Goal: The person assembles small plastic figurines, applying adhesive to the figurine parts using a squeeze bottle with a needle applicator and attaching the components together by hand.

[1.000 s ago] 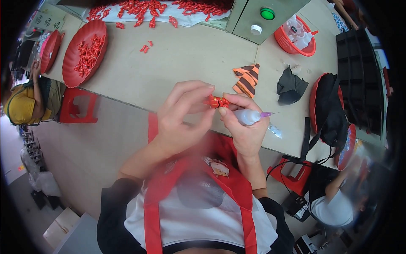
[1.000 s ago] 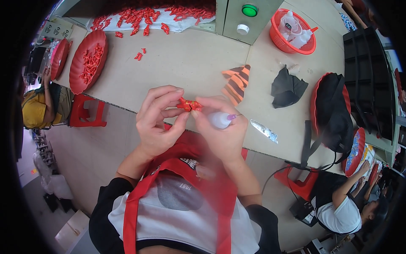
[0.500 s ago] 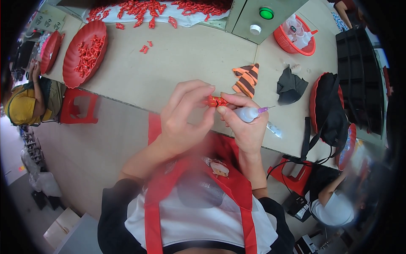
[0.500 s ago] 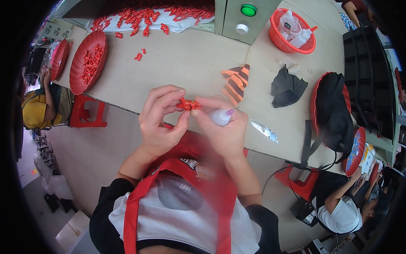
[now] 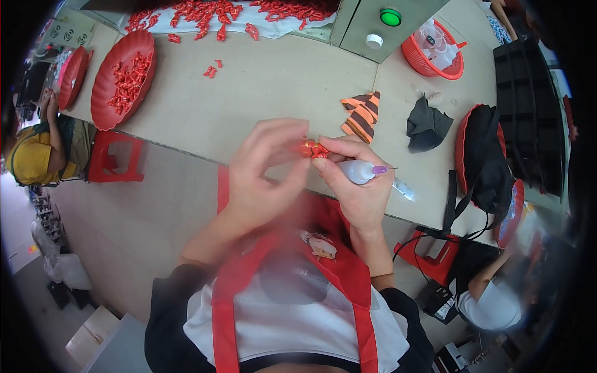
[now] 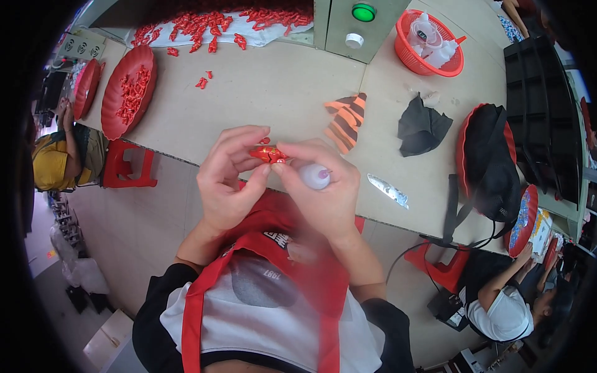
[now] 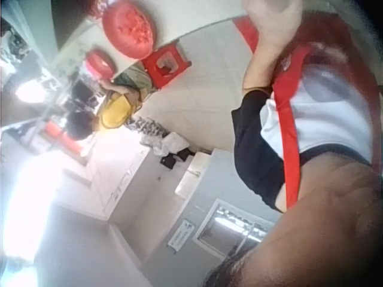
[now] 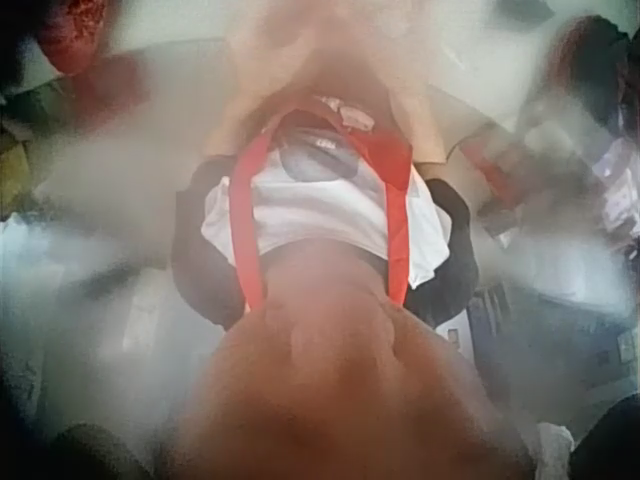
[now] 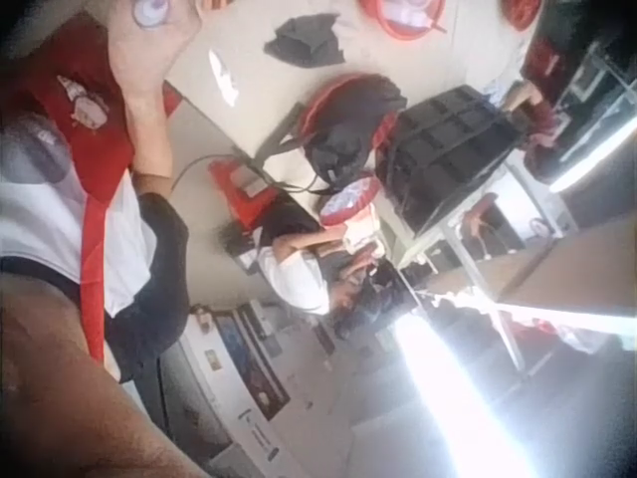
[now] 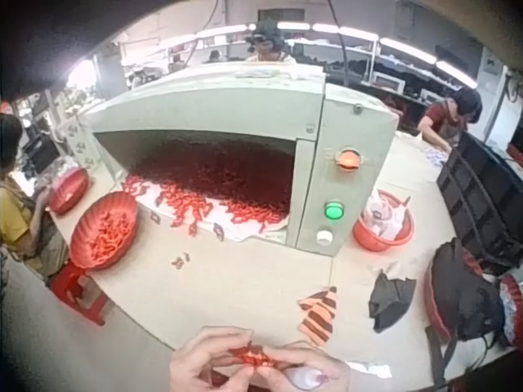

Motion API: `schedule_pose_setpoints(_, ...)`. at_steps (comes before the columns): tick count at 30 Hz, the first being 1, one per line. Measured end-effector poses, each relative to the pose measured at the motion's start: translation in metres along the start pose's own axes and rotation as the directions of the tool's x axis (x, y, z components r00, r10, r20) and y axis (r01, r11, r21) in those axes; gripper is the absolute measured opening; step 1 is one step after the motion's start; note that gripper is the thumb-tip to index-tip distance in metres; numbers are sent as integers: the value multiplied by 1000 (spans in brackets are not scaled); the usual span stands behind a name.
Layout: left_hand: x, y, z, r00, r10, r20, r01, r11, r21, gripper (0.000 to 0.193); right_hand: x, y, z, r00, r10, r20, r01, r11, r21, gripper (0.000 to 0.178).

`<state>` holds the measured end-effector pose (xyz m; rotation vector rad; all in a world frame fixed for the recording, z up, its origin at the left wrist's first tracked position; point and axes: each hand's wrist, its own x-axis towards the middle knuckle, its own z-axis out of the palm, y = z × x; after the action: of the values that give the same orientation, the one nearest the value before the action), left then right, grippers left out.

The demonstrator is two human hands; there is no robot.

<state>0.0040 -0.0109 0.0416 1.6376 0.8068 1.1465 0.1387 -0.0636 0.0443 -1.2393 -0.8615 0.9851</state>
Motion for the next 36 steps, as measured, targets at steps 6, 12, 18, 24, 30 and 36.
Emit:
schedule_pose_setpoints(6,26,-19,-19,962,-272,10,261,935,242,43,5,25,-9,984,21,-176,-45,990,-133,20)
schedule_pose_setpoints(12,5,-23,4,793,-575,203,588,633,-504,35,4,46,6,946,-245,-211,216,965,-152,24)
schedule_pose_setpoints(18,5,-31,-7,775,-580,253,537,392,-747,30,4,29,1,985,-174,-14,165,958,-236,22)
schedule_pose_setpoints(24,7,-26,-12,739,-619,266,563,350,-749,33,52,32,-40,949,-284,-138,-2,430,-903,20)
schedule_pose_setpoints(30,7,-30,-11,778,-595,202,541,470,-697,32,39,5,-17,974,130,-185,-208,837,-506,15)
schedule_pose_setpoints(36,-1,-31,-9,839,-519,164,496,605,-623,28,25,2,12,995,-92,47,102,943,-317,12)
